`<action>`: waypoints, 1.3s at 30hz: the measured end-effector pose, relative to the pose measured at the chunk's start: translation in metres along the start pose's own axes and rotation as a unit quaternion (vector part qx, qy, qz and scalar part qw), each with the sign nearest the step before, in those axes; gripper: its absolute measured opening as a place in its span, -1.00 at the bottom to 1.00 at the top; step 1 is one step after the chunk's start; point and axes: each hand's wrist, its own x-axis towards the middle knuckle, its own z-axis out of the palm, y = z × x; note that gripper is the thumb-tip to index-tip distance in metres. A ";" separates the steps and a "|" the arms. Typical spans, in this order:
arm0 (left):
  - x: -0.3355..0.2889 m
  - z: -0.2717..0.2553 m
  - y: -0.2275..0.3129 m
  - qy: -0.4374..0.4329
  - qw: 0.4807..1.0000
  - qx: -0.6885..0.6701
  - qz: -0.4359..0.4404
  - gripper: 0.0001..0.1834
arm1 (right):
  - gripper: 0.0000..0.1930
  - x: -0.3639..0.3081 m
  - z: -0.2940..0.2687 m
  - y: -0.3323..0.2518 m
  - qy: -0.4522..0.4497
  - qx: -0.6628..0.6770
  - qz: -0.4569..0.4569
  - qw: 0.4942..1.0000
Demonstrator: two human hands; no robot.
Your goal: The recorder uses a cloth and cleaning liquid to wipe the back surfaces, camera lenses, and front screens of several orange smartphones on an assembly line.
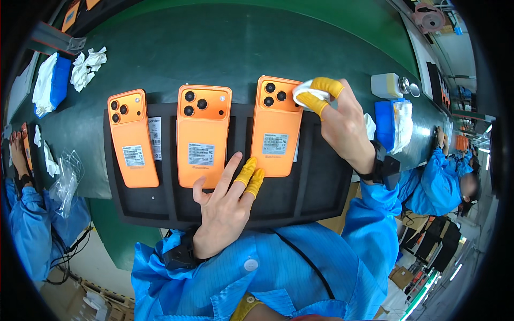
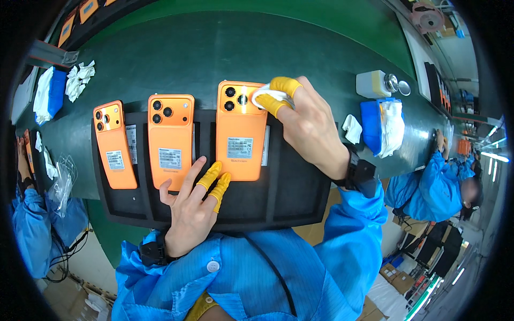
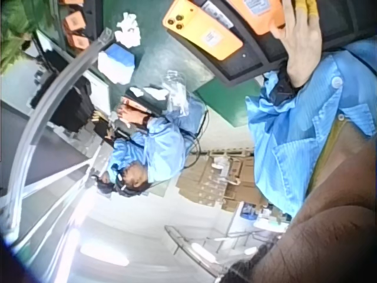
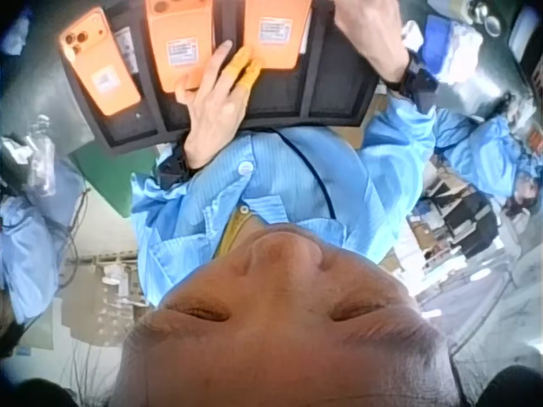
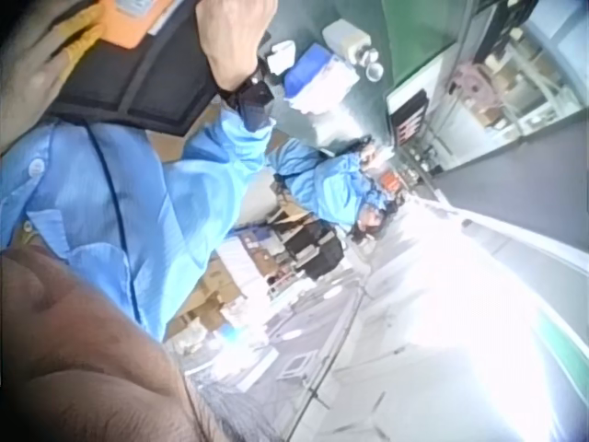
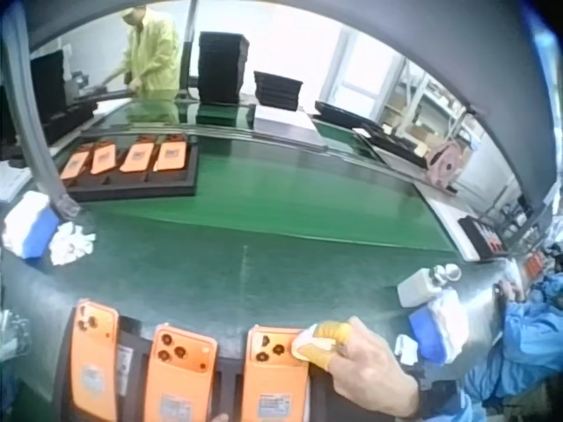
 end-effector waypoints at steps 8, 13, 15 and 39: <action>0.003 -0.002 0.001 0.015 1.000 0.010 -0.010 -0.81 | -0.73 -0.001 0.019 -0.004 0.038 -0.033 -0.054 0.997; 0.003 0.000 0.000 0.020 1.000 0.006 -0.001 -0.82 | -0.65 -0.037 0.023 -0.023 0.011 -0.026 -0.026 0.999; 0.002 -0.001 -0.001 0.005 1.000 0.005 0.011 -0.88 | -0.67 -0.030 0.018 -0.019 0.018 -0.026 -0.035 0.999; -0.022 -0.040 -0.039 0.043 0.975 0.141 -0.164 -0.52 | -0.67 -0.085 -0.054 0.107 0.179 -0.312 0.262 0.895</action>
